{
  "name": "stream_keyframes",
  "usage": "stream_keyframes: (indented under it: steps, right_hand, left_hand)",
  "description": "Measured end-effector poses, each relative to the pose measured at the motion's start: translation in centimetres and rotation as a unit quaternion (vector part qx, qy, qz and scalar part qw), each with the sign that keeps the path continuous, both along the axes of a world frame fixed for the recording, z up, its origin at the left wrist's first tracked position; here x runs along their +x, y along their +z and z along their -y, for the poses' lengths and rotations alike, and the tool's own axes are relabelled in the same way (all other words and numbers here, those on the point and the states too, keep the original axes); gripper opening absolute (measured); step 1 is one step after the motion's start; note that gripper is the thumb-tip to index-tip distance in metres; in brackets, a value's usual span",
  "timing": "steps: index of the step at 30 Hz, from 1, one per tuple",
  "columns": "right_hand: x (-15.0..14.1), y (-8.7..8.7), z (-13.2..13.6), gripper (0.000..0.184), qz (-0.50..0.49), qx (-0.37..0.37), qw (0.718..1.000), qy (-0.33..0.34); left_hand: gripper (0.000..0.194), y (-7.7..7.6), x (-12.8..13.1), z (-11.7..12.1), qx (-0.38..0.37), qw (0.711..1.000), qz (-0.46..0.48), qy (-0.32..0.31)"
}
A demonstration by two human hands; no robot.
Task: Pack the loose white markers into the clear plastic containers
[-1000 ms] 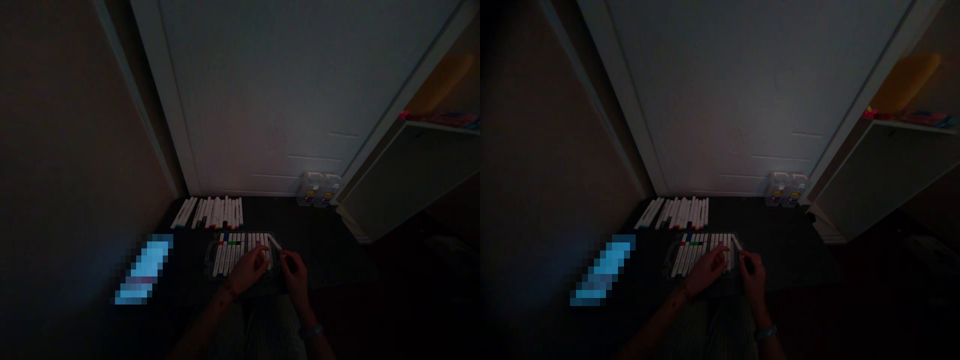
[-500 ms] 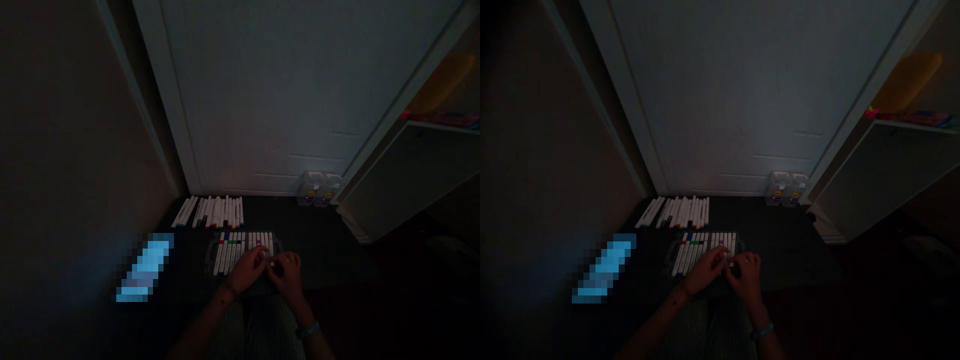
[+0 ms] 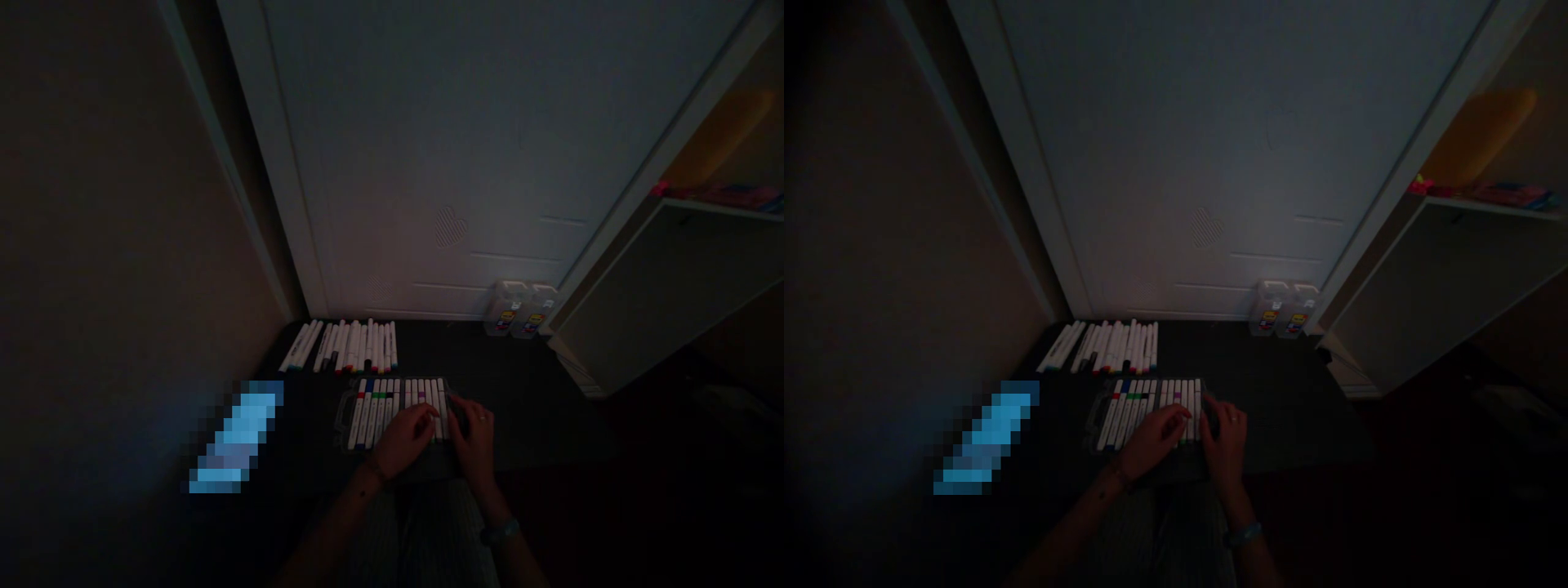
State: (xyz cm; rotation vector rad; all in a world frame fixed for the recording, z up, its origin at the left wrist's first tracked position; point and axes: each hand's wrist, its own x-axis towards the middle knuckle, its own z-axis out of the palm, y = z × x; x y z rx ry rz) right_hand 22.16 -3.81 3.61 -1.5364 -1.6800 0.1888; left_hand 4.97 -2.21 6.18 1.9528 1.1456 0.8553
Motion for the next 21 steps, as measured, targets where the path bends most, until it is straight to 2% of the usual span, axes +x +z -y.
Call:
stream_keyframes:
  steps: [11,21]
  right_hand:
    - [-0.12,-0.61,-0.35,0.038,0.061,-0.036,0.997,-0.014]
    - [-0.36,-0.56,-0.18,0.037,0.099,-0.026,0.995,-0.005]
  left_hand:
    - [0.019,0.38,0.0,0.28,0.005,1.0,-0.009,0.004]
    - [0.019,0.47,0.05,0.28,0.011,1.0,-0.013,0.0]
